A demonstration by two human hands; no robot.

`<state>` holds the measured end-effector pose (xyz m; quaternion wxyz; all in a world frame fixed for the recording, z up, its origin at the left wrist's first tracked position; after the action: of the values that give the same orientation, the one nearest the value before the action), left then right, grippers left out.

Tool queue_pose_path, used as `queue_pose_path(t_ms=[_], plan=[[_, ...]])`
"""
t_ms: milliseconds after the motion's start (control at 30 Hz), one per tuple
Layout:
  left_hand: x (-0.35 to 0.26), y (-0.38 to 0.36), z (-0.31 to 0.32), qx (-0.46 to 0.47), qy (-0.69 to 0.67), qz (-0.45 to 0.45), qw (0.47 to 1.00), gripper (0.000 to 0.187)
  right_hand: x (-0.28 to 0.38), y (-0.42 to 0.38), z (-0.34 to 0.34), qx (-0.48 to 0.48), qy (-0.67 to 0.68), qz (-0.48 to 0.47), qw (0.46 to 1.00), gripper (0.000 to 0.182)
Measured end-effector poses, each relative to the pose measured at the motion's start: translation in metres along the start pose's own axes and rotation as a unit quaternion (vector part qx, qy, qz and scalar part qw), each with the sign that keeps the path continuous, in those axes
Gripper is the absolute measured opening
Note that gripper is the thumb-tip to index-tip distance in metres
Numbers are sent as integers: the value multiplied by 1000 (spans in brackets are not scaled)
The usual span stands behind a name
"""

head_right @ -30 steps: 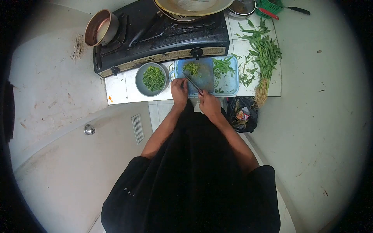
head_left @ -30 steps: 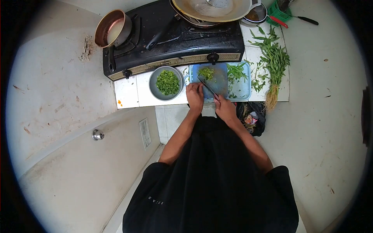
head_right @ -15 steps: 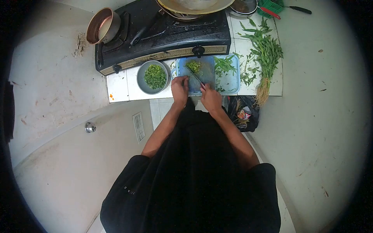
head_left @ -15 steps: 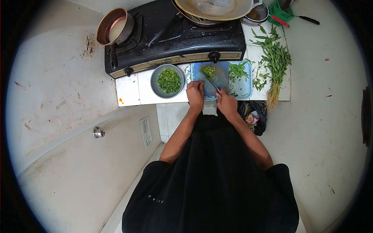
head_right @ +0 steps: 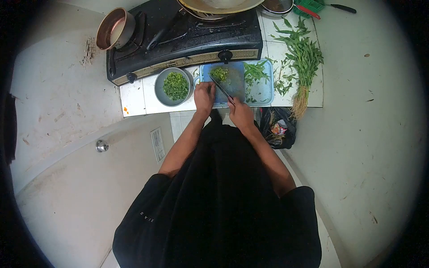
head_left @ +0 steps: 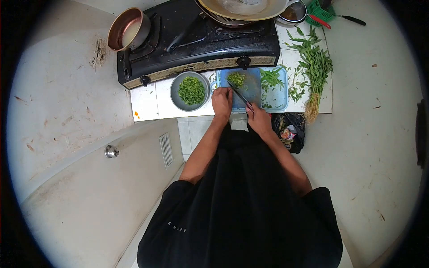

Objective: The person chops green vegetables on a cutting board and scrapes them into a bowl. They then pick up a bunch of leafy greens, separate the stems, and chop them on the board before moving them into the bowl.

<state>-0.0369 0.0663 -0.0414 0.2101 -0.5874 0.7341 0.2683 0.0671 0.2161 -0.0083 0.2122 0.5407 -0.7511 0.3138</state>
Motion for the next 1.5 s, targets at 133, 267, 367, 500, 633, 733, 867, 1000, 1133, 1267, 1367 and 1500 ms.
queue_pose_path(t_ms=[133, 267, 367, 500, 633, 733, 867, 1000, 1133, 1267, 1367, 1500], plan=[[-2, -6, -2, -21, 0, 8, 1000, 10, 3, -2, 0, 19, -15, 11, 1000, 24], [-5, -9, -1, -39, 1, 15, 999, 9, 2, 2, 8, -11, -62, 12, 998, 25], [-10, -10, -3, -51, 23, 25, 998, 9, 11, 9, 8, 12, -71, 23, 997, 24], [-8, -11, -3, -57, 15, 5, 998, 9, 3, 9, 5, -6, -26, 17, 1000, 23], [-8, -11, -1, -72, -31, -19, 997, 10, -1, -7, -1, 1, 11, -3, 1000, 23], [-7, -11, -2, -60, -54, -55, 995, 9, -1, -11, -1, 3, 16, -16, 1000, 24], [-10, -12, -4, -67, -32, -20, 997, 9, 0, -13, -3, 20, -6, -8, 1000, 24], [-7, -13, -2, -67, -25, -5, 997, 10, -3, -11, 1, 4, -28, -21, 999, 23], [-9, -13, -1, -65, -12, 3, 998, 9, 4, -4, 6, -4, -63, -10, 998, 21], [-12, -15, 0, -54, 86, 15, 995, 10, 2, 2, 8, 2, -71, 6, 997, 21], [-9, -14, 3, -40, 140, 34, 989, 10, -1, -3, 2, -6, -44, 3, 999, 21], [-3, -8, 4, -19, 166, 63, 984, 10, -8, -7, 1, -22, -33, -7, 999, 23]])
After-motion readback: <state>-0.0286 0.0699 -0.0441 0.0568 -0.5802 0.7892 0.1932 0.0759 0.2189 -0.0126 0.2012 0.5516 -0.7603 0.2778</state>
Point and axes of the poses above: each hand's wrist, its own y-axis towards the middle knuckle, its own z-axis out of the palm, x = y × z, the point moved 1 cm from there along y, towards the middle knuckle, and after that the axes turned 4 degrees about y, right-handed, at the moved point
